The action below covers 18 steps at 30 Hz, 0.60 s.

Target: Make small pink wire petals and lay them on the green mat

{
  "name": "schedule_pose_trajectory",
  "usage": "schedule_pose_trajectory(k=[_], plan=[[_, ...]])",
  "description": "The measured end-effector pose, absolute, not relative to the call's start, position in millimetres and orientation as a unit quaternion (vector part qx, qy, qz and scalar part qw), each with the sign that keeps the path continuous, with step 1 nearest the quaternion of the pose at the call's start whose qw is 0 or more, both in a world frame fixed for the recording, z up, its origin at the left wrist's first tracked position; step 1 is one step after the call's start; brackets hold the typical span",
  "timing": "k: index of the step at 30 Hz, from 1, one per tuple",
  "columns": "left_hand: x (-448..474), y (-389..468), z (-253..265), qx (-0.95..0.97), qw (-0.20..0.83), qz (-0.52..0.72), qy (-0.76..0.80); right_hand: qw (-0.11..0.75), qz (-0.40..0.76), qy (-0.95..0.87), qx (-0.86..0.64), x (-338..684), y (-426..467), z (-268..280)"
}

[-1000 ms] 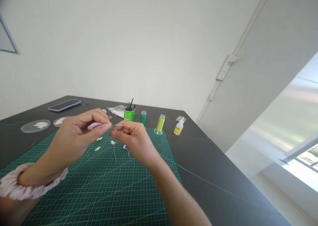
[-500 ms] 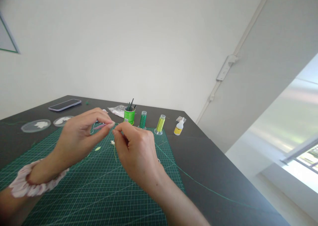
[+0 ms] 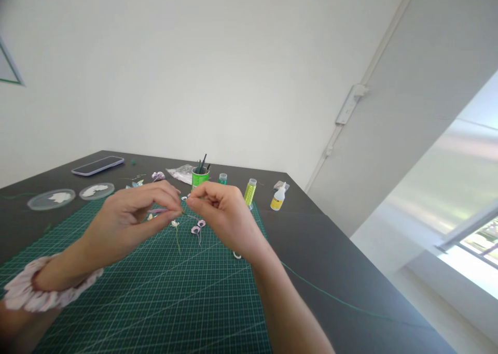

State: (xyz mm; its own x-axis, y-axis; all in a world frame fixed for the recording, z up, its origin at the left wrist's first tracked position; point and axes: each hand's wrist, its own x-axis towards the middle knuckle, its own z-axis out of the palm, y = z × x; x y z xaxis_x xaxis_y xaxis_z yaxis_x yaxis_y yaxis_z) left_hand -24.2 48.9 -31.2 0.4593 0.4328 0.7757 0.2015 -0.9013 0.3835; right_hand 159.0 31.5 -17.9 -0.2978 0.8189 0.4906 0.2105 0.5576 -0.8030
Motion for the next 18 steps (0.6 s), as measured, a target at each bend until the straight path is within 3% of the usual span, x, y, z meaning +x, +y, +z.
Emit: schedule_pose_trajectory(k=[12,15,18], plan=[[-18.3,46.0,-26.0,0.748,0.143,0.591,0.266,0.453,0.628,-0.579,-0.254,142.7,43.7,-34.1],[-19.7,48.0,-26.9,0.741,0.104,0.596,0.29,0.478,0.619,-0.57,-0.252,132.2,40.3,-36.6],[-21.0,50.6,-28.3,0.743,0.053,0.595,0.301,0.513,0.527,-0.615,-0.284,124.5,34.2,-36.8]])
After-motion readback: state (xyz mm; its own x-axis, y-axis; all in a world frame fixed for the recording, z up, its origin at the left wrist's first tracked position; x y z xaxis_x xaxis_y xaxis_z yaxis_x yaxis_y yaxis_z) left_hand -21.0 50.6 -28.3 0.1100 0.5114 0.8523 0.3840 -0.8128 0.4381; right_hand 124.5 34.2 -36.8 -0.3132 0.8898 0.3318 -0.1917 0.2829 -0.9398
